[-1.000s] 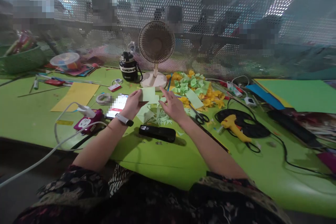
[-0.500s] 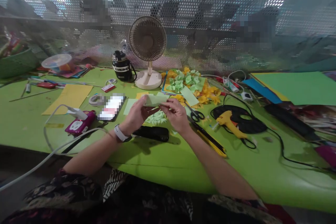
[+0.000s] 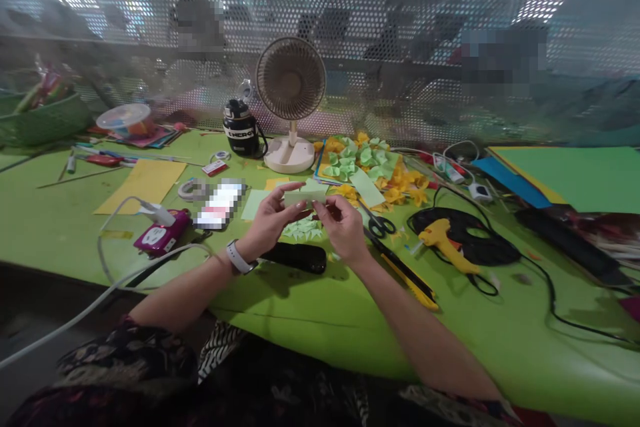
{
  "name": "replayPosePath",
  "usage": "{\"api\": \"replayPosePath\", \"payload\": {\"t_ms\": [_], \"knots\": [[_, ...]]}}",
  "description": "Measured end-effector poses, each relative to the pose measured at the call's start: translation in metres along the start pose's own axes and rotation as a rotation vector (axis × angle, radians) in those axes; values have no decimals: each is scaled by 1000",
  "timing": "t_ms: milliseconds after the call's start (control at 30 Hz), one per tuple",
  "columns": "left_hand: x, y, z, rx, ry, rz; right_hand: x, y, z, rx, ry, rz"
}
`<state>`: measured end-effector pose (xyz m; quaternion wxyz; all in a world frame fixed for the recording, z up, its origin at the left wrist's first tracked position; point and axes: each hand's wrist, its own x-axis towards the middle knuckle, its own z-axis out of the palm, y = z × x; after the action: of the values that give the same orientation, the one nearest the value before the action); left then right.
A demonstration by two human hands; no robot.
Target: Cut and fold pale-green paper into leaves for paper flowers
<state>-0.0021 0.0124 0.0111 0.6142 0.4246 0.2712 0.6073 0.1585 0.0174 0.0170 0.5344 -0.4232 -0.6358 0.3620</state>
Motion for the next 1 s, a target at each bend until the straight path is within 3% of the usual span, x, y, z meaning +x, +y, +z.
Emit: {"api": "replayPosePath", "payload": {"t_ms": [1000], "knots": [[-1, -1, 1, -9, 0, -10, -1, -3, -2, -8, -5, 1]]}}
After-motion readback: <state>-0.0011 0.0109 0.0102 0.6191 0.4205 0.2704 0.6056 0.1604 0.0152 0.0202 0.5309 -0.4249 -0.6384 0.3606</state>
